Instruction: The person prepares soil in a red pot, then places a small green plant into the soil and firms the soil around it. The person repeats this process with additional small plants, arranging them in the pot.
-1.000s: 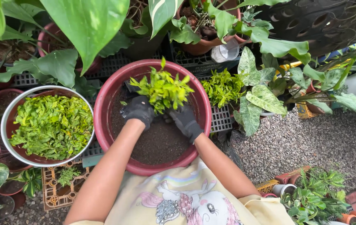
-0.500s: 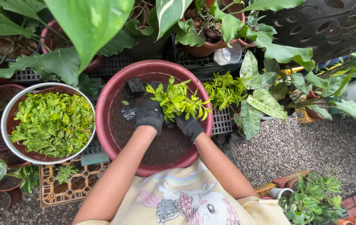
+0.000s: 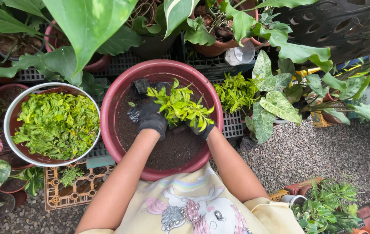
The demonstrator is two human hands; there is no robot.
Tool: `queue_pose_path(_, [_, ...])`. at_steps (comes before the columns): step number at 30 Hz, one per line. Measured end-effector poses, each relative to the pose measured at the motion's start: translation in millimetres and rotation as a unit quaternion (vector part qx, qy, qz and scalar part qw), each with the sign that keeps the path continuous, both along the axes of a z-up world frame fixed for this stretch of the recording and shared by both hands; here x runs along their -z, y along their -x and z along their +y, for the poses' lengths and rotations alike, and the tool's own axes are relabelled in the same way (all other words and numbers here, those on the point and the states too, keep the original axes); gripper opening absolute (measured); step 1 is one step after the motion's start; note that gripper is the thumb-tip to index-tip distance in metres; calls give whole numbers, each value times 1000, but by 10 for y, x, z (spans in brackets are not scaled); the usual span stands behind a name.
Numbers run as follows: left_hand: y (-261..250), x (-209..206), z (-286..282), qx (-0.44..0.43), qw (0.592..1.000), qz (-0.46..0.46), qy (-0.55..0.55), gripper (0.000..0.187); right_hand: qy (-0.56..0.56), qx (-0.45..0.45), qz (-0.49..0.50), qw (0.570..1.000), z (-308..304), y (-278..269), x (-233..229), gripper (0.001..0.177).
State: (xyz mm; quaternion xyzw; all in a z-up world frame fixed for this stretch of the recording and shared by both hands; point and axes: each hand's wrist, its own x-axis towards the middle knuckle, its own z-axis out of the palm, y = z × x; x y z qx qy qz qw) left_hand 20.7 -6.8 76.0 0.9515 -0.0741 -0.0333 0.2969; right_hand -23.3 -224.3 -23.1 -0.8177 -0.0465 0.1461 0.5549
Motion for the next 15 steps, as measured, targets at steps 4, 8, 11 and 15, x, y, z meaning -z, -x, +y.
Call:
queue_pose_path(4, [-88,130,8,10,988,157,-6,30,-66,16,60,996,73,7,-189,43])
queue_pose_path(8, [-98,154,-33,18,983,181,-24,30,-130,34,117,984,160,-8,-458,42])
queue_pose_path(11, [-82,136,-47,20,983,180,-28,30,-179,45,160,970,273,-37,-692,42])
queue_pose_path(15, [-78,155,-50,12,982,184,-36,29,-247,62,208,944,399,-79,-990,41])
